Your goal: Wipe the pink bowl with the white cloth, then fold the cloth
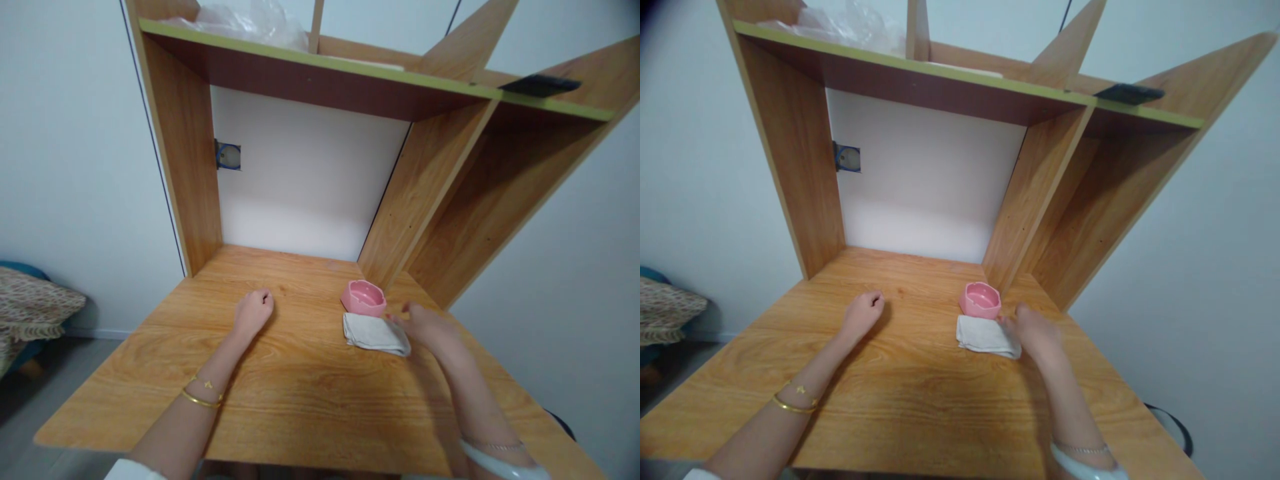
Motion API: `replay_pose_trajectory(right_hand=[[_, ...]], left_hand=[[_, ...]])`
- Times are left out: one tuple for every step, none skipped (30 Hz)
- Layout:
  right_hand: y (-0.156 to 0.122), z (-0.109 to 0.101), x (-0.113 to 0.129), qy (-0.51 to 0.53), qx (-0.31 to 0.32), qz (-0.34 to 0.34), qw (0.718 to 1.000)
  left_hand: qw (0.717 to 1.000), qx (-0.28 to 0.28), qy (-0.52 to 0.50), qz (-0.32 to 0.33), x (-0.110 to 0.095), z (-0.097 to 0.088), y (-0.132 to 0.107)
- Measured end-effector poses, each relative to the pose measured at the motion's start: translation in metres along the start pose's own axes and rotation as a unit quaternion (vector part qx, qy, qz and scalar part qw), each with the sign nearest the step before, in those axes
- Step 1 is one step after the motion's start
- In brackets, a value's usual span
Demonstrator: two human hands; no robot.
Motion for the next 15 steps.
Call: replay_pose_trajectory(right_hand=[[-0.005,-0.001,0.020,-0.010,0.002,-0.020,1.000],[-0.009,0.001,0.045,-0.006,0.013,-0.055,0.998],[-0.015,0.006,0.074,0.011,0.027,-0.110,0.993],[-0.021,0.013,0.102,0.029,0.043,-0.162,0.985],[-0.028,0.022,0.128,0.043,0.060,-0.211,0.975],[-0.034,0.032,0.153,0.056,0.068,-0.259,0.962],[-0.039,0.043,0.173,0.064,0.074,-0.305,0.947],[-0.043,0.056,0.187,0.071,0.082,-0.334,0.936],[-0.045,0.069,0.196,0.080,0.093,-0.348,0.929],[-0.045,0.083,0.201,0.090,0.108,-0.358,0.923],[-0.045,0.095,0.203,0.099,0.118,-0.362,0.919],[-0.045,0.105,0.202,0.107,0.131,-0.363,0.916],[-0.044,0.114,0.200,0.114,0.143,-0.363,0.914],[-0.044,0.120,0.198,0.120,0.152,-0.365,0.911],[-0.044,0.125,0.195,0.124,0.159,-0.367,0.908]], left_hand=[[1.000,0.004,-0.003,0.005,-0.001,0.001,0.000],[1.000,0.008,-0.007,0.011,-0.002,0.001,0.000],[1.000,0.012,-0.011,0.018,-0.003,0.001,0.000],[1.000,0.015,-0.015,0.024,-0.004,0.002,-0.001],[0.999,0.017,-0.018,0.029,-0.005,0.002,-0.001],[0.999,0.018,-0.019,0.033,-0.006,0.002,-0.001],[0.999,0.018,-0.021,0.037,-0.006,0.002,-0.002],[0.999,0.017,-0.025,0.041,-0.006,0.002,-0.002],[0.998,0.014,-0.032,0.046,-0.006,0.002,-0.001],[0.998,0.010,-0.042,0.055,-0.007,0.002,-0.001],[0.996,0.006,-0.053,0.068,-0.008,0.002,0.000],[0.994,0.000,-0.064,0.084,-0.010,0.002,0.000],[0.992,-0.006,-0.072,0.100,-0.012,0.001,0.001],[0.990,-0.014,-0.077,0.115,-0.014,0.000,0.001],[0.988,-0.021,-0.079,0.129,-0.016,0.000,0.001]])
Point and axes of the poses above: each hand's wrist, its own y-axis towards the middle knuckle, its own z-axis out of the palm, x = y × z, the point moved 9 cm from there along y, towards the middle knuckle, and after that the axes turned 6 degrees about x, right-handed, at the moved point
